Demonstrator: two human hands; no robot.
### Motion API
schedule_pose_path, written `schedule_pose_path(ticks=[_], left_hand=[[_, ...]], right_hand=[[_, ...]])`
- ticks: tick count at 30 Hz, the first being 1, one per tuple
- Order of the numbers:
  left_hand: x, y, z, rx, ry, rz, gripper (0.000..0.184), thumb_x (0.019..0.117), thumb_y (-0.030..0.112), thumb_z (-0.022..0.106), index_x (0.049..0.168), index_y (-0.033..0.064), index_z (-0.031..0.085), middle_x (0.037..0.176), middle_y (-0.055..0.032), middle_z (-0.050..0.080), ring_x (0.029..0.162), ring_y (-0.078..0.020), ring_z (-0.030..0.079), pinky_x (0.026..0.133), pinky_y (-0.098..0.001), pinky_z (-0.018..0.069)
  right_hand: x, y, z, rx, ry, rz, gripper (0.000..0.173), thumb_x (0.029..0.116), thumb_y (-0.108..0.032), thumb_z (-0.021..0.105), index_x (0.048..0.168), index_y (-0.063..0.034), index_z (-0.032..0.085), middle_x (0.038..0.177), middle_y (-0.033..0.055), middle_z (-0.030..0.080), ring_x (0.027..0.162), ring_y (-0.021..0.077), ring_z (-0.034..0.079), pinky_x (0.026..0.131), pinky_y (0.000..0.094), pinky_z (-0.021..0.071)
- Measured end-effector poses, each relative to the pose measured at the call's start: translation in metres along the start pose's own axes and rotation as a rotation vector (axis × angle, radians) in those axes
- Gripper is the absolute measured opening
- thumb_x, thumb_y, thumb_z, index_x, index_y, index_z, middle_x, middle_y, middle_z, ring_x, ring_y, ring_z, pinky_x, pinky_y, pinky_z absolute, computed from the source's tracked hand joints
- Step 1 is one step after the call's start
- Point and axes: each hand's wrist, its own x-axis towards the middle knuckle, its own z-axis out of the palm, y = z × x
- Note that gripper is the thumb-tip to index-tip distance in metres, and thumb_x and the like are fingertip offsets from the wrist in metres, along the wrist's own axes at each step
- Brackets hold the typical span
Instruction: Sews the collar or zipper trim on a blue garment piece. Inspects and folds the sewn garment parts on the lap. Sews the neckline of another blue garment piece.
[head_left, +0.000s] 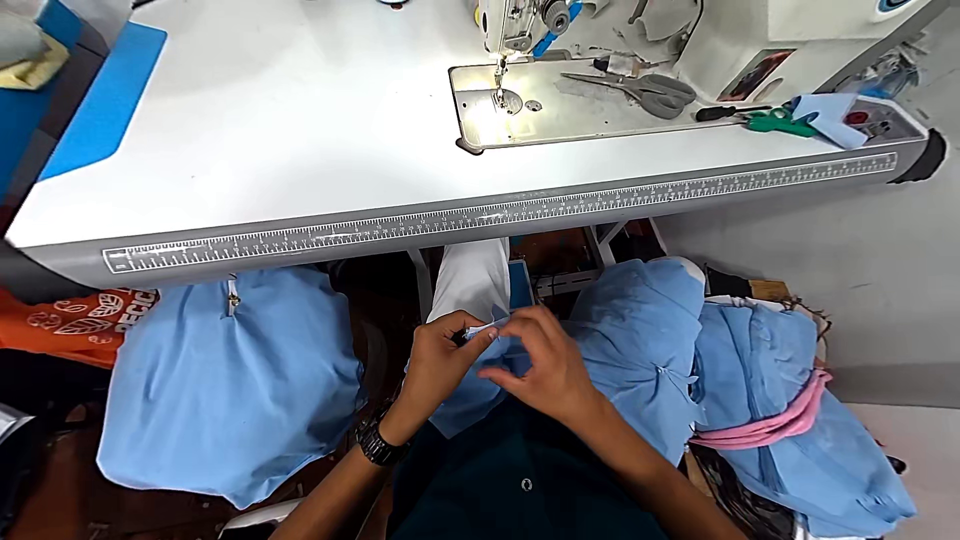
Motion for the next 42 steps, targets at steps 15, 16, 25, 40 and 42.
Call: schedule_pose_path(ticks=[15,16,25,40,42], left_hand=[[0.004,0.003,-0.026,-0.182,-0.25,-0.155,0.011,0.0896,0.005,0.076,0.1,0.008,0.076,0.086,-0.0031,0.074,0.071,-0.0118,0.069,0.065,-0.0262,0.0589],[0.004,0.003,-0.027,-0.18,-0.263,-0.152,0.011,0.0894,0.005,0.076,0.1,0.0081,0.076,0.087,-0.0032,0.075,0.072,-0.0123,0.07,0.066,-0.0268,0.0598],[0.002,-0.001,-0.023,0.03,-0.138,-0.055,0.01,0.0949,0.014,0.069,0.102,0.0122,0.075,0.097,0.0027,0.072,0.076,-0.0073,0.069,0.066,-0.0245,0.0606],[0.001,0.002,-0.023,-0.054,-0.168,0.052,0.008,0.0945,0.013,0.072,0.1,0.0112,0.077,0.098,0.0009,0.073,0.082,-0.01,0.071,0.071,-0.0254,0.0625],[0.002,0.001,-0.025,-0.076,-0.19,0.065,0.008,0.0943,0.012,0.071,0.1,0.0106,0.077,0.099,0.0004,0.072,0.083,-0.0102,0.07,0.071,-0.025,0.0618]], right_hand=[[-0.004,0.02,0.017,0.277,-0.018,0.191,0.009,0.0939,-0.008,0.07,0.103,-0.0052,0.072,0.106,0.0065,0.068,0.089,0.012,0.068,0.076,0.0275,0.0611],[-0.003,0.022,0.016,0.306,-0.001,0.196,0.009,0.095,-0.005,0.068,0.102,-0.005,0.072,0.107,0.0063,0.069,0.091,0.012,0.069,0.078,0.0277,0.0616],[0.002,0.0,-0.001,0.25,-0.133,0.278,0.017,0.1033,-0.02,0.059,0.112,-0.0076,0.067,0.103,0.0032,0.066,0.088,0.0093,0.065,0.077,0.0277,0.0578],[0.01,0.018,-0.016,0.41,-0.236,0.266,0.021,0.0971,-0.023,0.067,0.083,-0.0109,0.076,0.128,0.0006,0.066,0.121,0.0142,0.059,0.099,0.0358,0.0522],[0.013,0.023,-0.02,0.467,-0.276,0.21,0.023,0.0981,-0.019,0.065,0.081,-0.0078,0.075,0.122,0.003,0.07,0.119,0.0147,0.062,0.099,0.034,0.0536]])
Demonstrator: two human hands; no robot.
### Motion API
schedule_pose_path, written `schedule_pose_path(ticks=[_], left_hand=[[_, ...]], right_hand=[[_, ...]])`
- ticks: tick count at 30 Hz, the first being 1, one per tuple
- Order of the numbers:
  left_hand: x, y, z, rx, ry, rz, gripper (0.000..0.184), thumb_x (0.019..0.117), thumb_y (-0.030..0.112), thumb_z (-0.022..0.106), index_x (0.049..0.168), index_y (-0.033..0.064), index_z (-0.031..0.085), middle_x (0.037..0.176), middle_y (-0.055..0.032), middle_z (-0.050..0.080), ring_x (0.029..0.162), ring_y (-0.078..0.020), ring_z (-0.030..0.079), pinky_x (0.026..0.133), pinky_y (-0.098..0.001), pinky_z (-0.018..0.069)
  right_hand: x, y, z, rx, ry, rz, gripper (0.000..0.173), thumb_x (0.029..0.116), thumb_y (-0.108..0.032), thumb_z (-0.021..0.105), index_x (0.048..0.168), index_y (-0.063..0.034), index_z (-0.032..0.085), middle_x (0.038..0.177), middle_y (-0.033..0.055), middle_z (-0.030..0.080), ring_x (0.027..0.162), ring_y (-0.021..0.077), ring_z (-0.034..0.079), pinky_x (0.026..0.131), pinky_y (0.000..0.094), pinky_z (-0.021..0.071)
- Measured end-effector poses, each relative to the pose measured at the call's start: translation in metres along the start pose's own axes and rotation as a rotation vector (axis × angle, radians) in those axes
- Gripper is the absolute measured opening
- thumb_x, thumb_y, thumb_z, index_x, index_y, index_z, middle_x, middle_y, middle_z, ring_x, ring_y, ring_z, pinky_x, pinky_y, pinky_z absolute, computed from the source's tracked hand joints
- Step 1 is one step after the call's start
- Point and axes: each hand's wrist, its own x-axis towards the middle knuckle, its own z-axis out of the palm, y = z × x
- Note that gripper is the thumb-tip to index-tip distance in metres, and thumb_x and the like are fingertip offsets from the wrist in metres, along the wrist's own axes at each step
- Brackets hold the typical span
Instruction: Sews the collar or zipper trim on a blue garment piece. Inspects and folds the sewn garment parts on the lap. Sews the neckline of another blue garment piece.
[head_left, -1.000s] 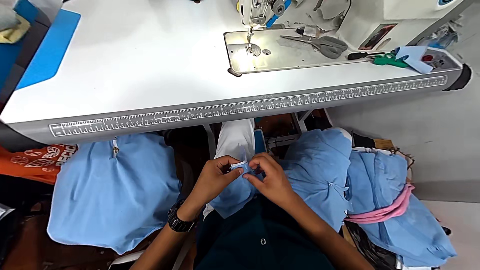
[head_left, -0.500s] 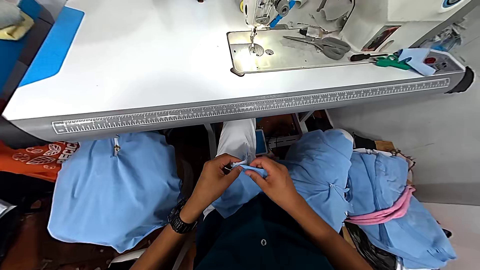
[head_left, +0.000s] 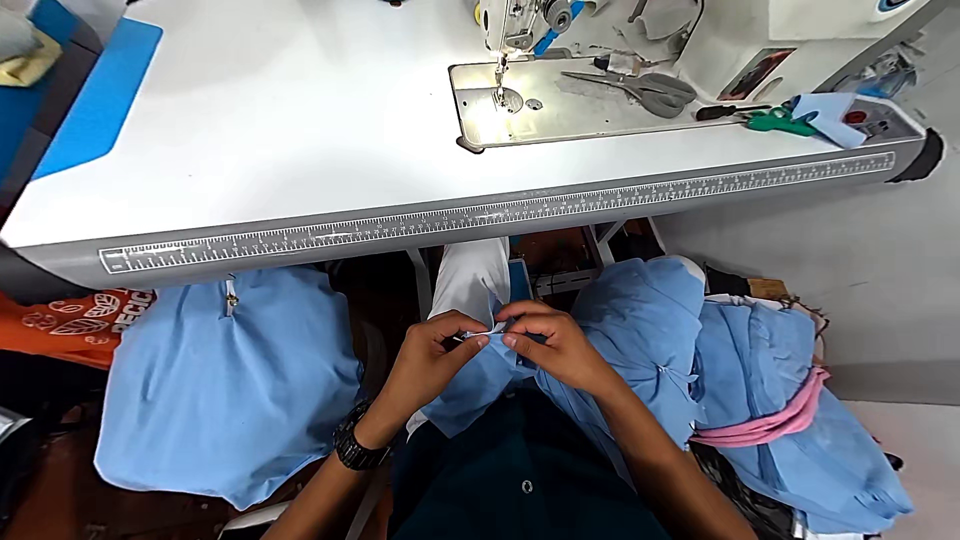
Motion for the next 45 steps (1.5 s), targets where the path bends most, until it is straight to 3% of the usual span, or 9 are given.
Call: schedule_pose_path(ticks=[6,20,25,28,33,36,38,40,45], left_hand=[[0.001,-0.001,-0.006,-0.019,-0.033,0.034,0.011,0.0942,0.01,0.071,0.103,0.0109,0.077,0.096,0.0008,0.072,0.082,-0.0101,0.069,0.071,-0.0244,0.061],[0.0,0.003,-0.004,-0.107,0.036,-0.006,0.009,0.0948,0.008,0.07,0.102,0.0085,0.075,0.093,-0.0004,0.073,0.076,-0.0097,0.068,0.067,-0.0234,0.0592],[0.001,0.003,-0.006,-0.03,0.05,0.22,0.01,0.0951,0.009,0.068,0.101,0.0078,0.076,0.095,0.0,0.071,0.085,-0.0094,0.068,0.075,-0.0239,0.0595],[0.002,0.008,-0.011,0.023,0.012,0.322,0.01,0.096,0.008,0.067,0.101,0.0062,0.075,0.1,-0.0011,0.071,0.094,-0.0106,0.069,0.083,-0.0269,0.0603],[0.005,0.007,-0.023,0.05,-0.141,0.388,0.01,0.0978,0.012,0.067,0.101,0.0084,0.076,0.104,-0.0012,0.073,0.105,-0.0148,0.068,0.095,-0.0334,0.058],[0.005,0.006,-0.027,0.058,-0.215,0.418,0.01,0.0977,0.013,0.068,0.1,0.0083,0.077,0.103,-0.001,0.073,0.104,-0.0138,0.069,0.095,-0.0322,0.0585],[0.004,0.006,-0.027,0.053,-0.228,0.432,0.009,0.0975,0.012,0.068,0.099,0.0071,0.075,0.101,-0.0014,0.073,0.104,-0.0143,0.069,0.095,-0.0329,0.0587],[0.003,0.006,-0.027,0.063,-0.206,0.441,0.007,0.0966,0.01,0.068,0.098,0.0065,0.074,0.101,-0.0017,0.073,0.103,-0.0144,0.069,0.094,-0.0332,0.0591],[0.003,0.012,-0.032,0.27,-0.023,0.581,0.012,0.0925,0.01,0.072,0.081,0.0071,0.07,0.109,-0.0058,0.07,0.117,-0.0204,0.063,0.102,-0.0378,0.0542]], right_hand=[[0.011,0.01,-0.011,0.118,-0.088,-0.057,0.018,0.0956,-0.02,0.071,0.085,-0.0048,0.074,0.104,0.0044,0.069,0.1,0.0104,0.064,0.084,0.0254,0.0553],[0.007,-0.007,-0.01,0.079,0.09,-0.048,0.012,0.0868,-0.007,0.079,0.08,-0.0055,0.069,0.095,0.003,0.071,0.086,0.0093,0.067,0.073,0.0231,0.0576],[0.006,-0.018,-0.016,-0.006,0.029,-0.096,0.014,0.0923,-0.01,0.074,0.105,-0.0059,0.068,0.086,0.0005,0.066,0.074,0.0071,0.063,0.065,0.0208,0.0547],[0.011,-0.018,-0.018,-0.143,0.003,-0.223,0.008,0.094,-0.013,0.073,0.096,-0.0071,0.077,0.092,0.0005,0.067,0.082,0.0066,0.063,0.072,0.0205,0.0558],[0.019,-0.03,-0.022,-0.341,-0.162,-0.45,0.019,0.0962,-0.019,0.065,0.081,-0.011,0.072,0.14,0.0079,0.062,0.146,0.031,0.04,0.122,0.0503,0.034],[0.022,-0.037,-0.021,-0.357,-0.332,-0.509,0.02,0.095,-0.016,0.062,0.077,-0.0095,0.067,0.13,0.0077,0.067,0.145,0.0284,0.044,0.126,0.0553,0.0269],[0.024,-0.037,-0.021,-0.339,-0.363,-0.529,0.018,0.0942,-0.014,0.063,0.078,-0.0084,0.067,0.112,0.0069,0.069,0.129,0.0235,0.058,0.12,0.0496,0.0381],[0.023,-0.036,-0.021,-0.362,-0.35,-0.542,0.018,0.0964,-0.016,0.062,0.081,-0.0084,0.069,0.103,0.0047,0.067,0.104,0.0169,0.063,0.096,0.0364,0.0512],[0.014,-0.042,-0.02,-0.566,-0.192,-0.568,0.018,0.1009,-0.017,0.06,0.09,-0.0083,0.072,0.107,0.0047,0.07,0.096,0.0174,0.065,0.082,0.0334,0.0521]])
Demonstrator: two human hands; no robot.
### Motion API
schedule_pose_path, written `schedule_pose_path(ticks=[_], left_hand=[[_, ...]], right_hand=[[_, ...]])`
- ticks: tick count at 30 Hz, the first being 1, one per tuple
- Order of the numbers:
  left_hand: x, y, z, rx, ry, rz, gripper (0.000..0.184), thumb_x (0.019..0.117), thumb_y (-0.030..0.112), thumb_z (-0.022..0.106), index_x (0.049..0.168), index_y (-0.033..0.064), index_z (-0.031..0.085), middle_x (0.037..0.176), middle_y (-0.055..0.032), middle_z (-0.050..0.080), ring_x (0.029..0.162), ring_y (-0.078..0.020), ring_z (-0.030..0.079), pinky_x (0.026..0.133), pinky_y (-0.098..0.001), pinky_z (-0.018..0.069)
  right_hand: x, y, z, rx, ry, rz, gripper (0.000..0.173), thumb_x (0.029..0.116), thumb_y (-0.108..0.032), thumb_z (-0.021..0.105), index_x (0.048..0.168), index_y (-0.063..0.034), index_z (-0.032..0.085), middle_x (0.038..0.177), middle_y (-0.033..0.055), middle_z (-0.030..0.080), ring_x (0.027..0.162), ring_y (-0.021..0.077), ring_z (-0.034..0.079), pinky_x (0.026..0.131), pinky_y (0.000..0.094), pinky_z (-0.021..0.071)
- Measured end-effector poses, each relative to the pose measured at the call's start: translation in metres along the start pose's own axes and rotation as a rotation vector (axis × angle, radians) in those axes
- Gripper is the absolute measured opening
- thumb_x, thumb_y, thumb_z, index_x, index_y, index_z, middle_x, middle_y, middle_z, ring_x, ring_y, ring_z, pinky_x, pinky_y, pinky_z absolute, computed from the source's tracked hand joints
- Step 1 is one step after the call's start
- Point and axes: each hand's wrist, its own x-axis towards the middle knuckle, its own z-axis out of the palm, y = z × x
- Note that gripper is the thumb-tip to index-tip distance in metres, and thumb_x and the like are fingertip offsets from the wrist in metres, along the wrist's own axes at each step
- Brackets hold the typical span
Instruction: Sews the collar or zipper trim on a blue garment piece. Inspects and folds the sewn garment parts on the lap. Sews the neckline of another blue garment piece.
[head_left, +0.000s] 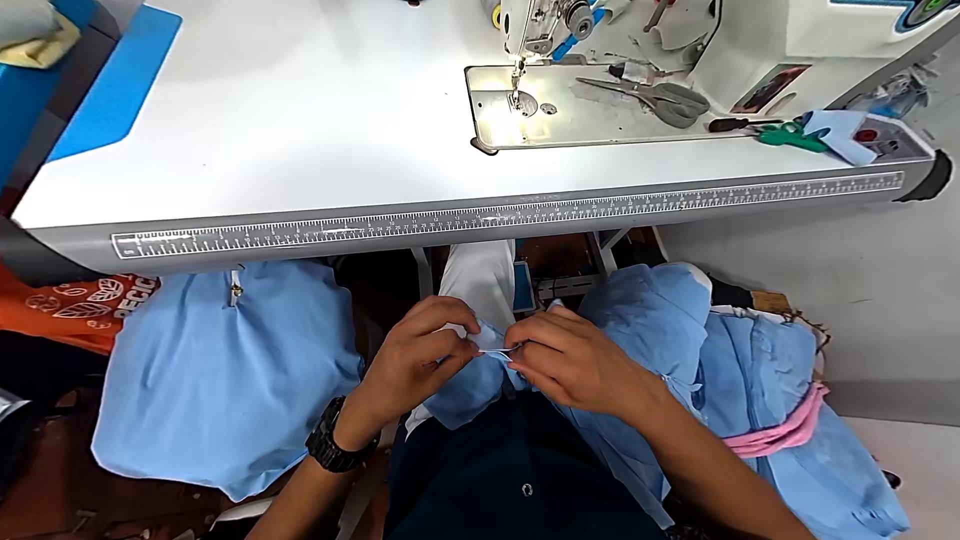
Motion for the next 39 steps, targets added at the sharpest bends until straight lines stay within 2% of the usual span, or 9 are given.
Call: schedule_pose_path(ticks=[6,9,12,15,16,19,23,27,39], left_hand=[[-0.003,0.011,0.001,0.312,0.049,0.173,0.015,0.0949,0.01,0.068,0.08,0.0088,0.069,0.107,-0.0044,0.069,0.115,-0.021,0.061,0.102,-0.0391,0.0488],[0.0,0.013,0.003,0.201,0.03,0.151,0.013,0.094,0.006,0.065,0.081,0.007,0.067,0.109,-0.0056,0.072,0.117,-0.0217,0.064,0.104,-0.041,0.05],[-0.002,0.01,0.009,0.026,0.03,-0.006,0.006,0.0946,0.009,0.065,0.09,0.0096,0.063,0.103,-0.0017,0.07,0.107,-0.0141,0.066,0.097,-0.0343,0.0547],[-0.002,0.012,0.011,-0.046,-0.004,-0.16,0.019,0.0975,0.016,0.068,0.114,0.0072,0.068,0.104,0.0004,0.067,0.098,-0.0088,0.065,0.087,-0.0263,0.0578],[-0.001,0.012,0.011,-0.047,-0.006,-0.18,0.02,0.0976,0.017,0.068,0.115,0.0076,0.07,0.103,0.0011,0.067,0.096,-0.0078,0.065,0.085,-0.0247,0.058],[-0.002,0.011,0.012,-0.029,0.041,-0.167,0.011,0.0969,0.015,0.069,0.102,0.0087,0.077,0.103,0.0008,0.07,0.098,-0.0091,0.067,0.086,-0.0249,0.0592],[0.0,0.018,0.016,-0.124,0.118,-0.231,0.012,0.0997,0.016,0.065,0.101,0.0084,0.074,0.104,0.0002,0.071,0.099,-0.0108,0.069,0.086,-0.0276,0.0608],[0.003,0.021,0.02,-0.235,0.229,-0.313,0.01,0.1001,0.015,0.063,0.102,0.011,0.071,0.1,0.0009,0.068,0.09,-0.01,0.067,0.078,-0.0246,0.059],[0.007,0.03,0.036,-0.146,0.395,-0.294,0.012,0.1036,0.02,0.059,0.107,0.014,0.069,0.105,0.0023,0.065,0.097,-0.0092,0.064,0.083,-0.0241,0.0571]], right_hand=[[-0.004,-0.007,0.0,-0.19,0.139,0.006,0.015,0.0994,-0.017,0.064,0.093,-0.0085,0.074,0.105,0.0038,0.073,0.096,0.0181,0.067,0.09,0.0366,0.0515],[-0.005,-0.005,0.002,-0.144,0.176,0.027,0.014,0.098,-0.018,0.066,0.09,-0.0088,0.074,0.103,0.0028,0.073,0.097,0.0157,0.068,0.103,0.0421,0.0476],[-0.003,-0.005,0.003,-0.066,0.182,0.03,0.012,0.0966,-0.014,0.068,0.089,-0.0069,0.073,0.101,0.0037,0.072,0.097,0.0157,0.069,0.111,0.0465,0.0463],[-0.002,-0.005,0.002,-0.013,0.169,0.042,0.013,0.0967,-0.012,0.067,0.087,-0.0055,0.072,0.101,0.0053,0.072,0.101,0.0175,0.069,0.106,0.0403,0.0526],[-0.002,-0.006,0.001,-0.004,0.167,0.047,0.013,0.0968,-0.012,0.067,0.087,-0.0053,0.072,0.102,0.0059,0.072,0.102,0.0184,0.069,0.102,0.0377,0.0548],[-0.002,-0.007,0.001,0.022,0.172,0.07,0.013,0.0969,-0.012,0.067,0.087,-0.0054,0.072,0.103,0.0067,0.071,0.098,0.0177,0.067,0.086,0.0302,0.0575],[-0.003,-0.005,0.004,0.199,0.246,0.172,0.009,0.0948,-0.013,0.072,0.091,-0.0048,0.074,0.104,0.0054,0.07,0.097,0.0117,0.068,0.084,0.0252,0.0591],[-0.004,-0.002,0.009,0.384,0.355,0.29,0.007,0.0937,-0.011,0.073,0.092,-0.0039,0.073,0.104,0.0042,0.07,0.094,0.0087,0.068,0.078,0.0224,0.0603],[0.014,-0.009,-0.005,0.168,0.43,0.198,0.019,0.0861,-0.006,0.076,0.073,-0.0057,0.061,0.091,0.005,0.07,0.082,0.0084,0.068,0.069,0.0195,0.0585]])
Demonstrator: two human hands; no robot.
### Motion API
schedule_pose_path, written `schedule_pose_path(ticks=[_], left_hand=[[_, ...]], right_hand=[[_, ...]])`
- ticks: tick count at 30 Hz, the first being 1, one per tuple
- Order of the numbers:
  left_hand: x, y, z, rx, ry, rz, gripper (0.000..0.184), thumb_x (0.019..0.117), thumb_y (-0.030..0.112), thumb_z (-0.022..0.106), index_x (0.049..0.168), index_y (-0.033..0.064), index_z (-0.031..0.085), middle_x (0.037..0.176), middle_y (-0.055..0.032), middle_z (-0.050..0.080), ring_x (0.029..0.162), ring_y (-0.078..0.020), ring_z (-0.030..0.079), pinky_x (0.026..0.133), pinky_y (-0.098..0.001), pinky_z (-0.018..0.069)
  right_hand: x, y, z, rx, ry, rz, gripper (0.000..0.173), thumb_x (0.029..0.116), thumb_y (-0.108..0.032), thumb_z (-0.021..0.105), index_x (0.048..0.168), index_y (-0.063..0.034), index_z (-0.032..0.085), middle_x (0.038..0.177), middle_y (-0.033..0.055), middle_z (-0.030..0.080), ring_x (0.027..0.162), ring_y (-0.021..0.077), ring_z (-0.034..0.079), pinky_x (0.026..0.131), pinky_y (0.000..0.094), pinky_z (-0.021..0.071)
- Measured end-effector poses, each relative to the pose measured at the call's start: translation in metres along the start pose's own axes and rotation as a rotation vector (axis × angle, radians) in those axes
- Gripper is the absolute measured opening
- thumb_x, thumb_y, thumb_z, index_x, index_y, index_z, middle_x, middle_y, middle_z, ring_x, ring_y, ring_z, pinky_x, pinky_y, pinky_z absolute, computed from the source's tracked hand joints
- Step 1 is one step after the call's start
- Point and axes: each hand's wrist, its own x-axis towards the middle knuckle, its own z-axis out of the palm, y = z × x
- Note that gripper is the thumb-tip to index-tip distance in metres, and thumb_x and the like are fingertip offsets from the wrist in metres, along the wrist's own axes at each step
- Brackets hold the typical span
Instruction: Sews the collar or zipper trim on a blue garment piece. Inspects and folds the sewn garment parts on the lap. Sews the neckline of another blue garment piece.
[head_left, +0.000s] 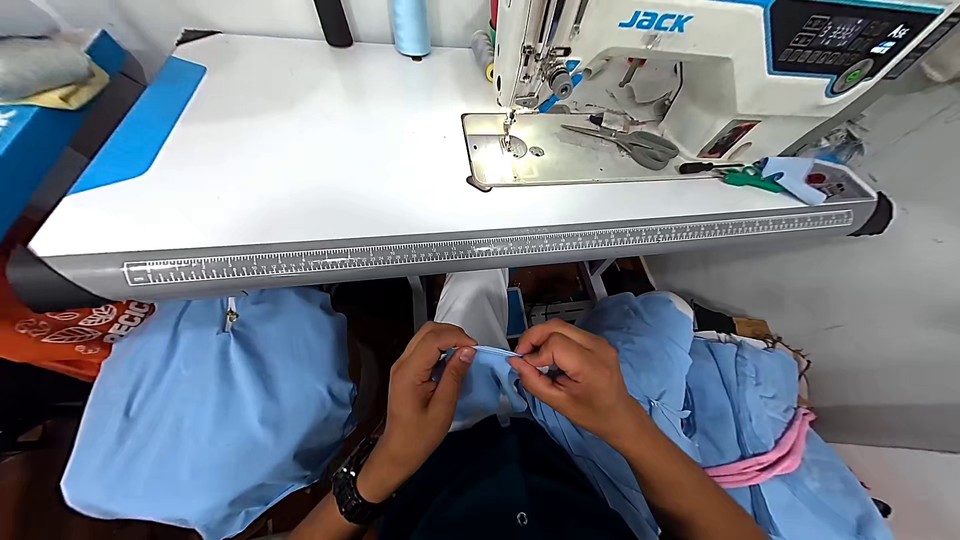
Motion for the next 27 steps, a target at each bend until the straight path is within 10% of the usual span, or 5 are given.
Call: schedule_pose_path(ticks=[7,11,13,18,27], left_hand=[[0.019,-0.011,-0.044,0.421,0.211,0.265,0.012,0.1046,0.018,0.056,0.109,0.0138,0.067,0.11,0.0025,0.064,0.105,-0.0052,0.062,0.091,-0.0233,0.0526],[0.147,0.044,-0.103,0.987,-0.033,0.394,0.027,0.1034,0.014,0.054,0.107,-0.0082,0.069,0.106,-0.03,0.066,0.103,-0.0446,0.064,0.089,-0.0559,0.051],[0.23,0.051,-0.094,1.039,-0.29,0.378,0.025,0.1031,0.012,0.055,0.107,-0.0078,0.069,0.106,-0.0314,0.065,0.101,-0.0505,0.064,0.086,-0.0648,0.0498],[0.328,-0.065,-0.014,0.725,-0.683,0.26,0.013,0.0961,0.008,0.065,0.1,0.001,0.075,0.101,-0.018,0.072,0.098,-0.0343,0.07,0.089,-0.0567,0.0551],[0.319,-0.118,0.028,0.536,-0.505,0.042,0.018,0.0948,0.022,0.072,0.106,0.0081,0.071,0.099,-0.004,0.07,0.088,-0.0144,0.068,0.081,-0.0356,0.0577]], right_hand=[[0.047,-0.018,0.038,-0.055,-0.097,-0.066,0.012,0.097,-0.009,0.066,0.105,-0.0085,0.074,0.1,0.0075,0.071,0.083,0.0147,0.071,0.068,0.0301,0.0611],[0.136,-0.008,0.073,0.071,0.138,-0.01,0.021,0.0907,0.003,0.065,0.105,-0.0054,0.078,0.102,0.0136,0.067,0.075,0.0177,0.068,0.058,0.032,0.0583],[0.171,0.017,0.072,0.022,0.191,0.16,0.023,0.0947,0.001,0.062,0.113,-0.0048,0.075,0.106,0.013,0.066,0.078,0.0187,0.067,0.061,0.0337,0.0577],[0.176,0.091,0.044,-0.318,0.106,0.581,0.019,0.1025,-0.013,0.059,0.115,-0.0048,0.071,0.102,0.0178,0.066,0.081,0.0309,0.069,0.067,0.0469,0.0589],[0.166,0.148,0.014,-0.61,-0.037,0.623,0.027,0.0969,-0.015,0.065,0.119,-0.0221,0.077,0.087,0.0057,0.063,0.068,0.0206,0.064,0.052,0.0381,0.0528]])
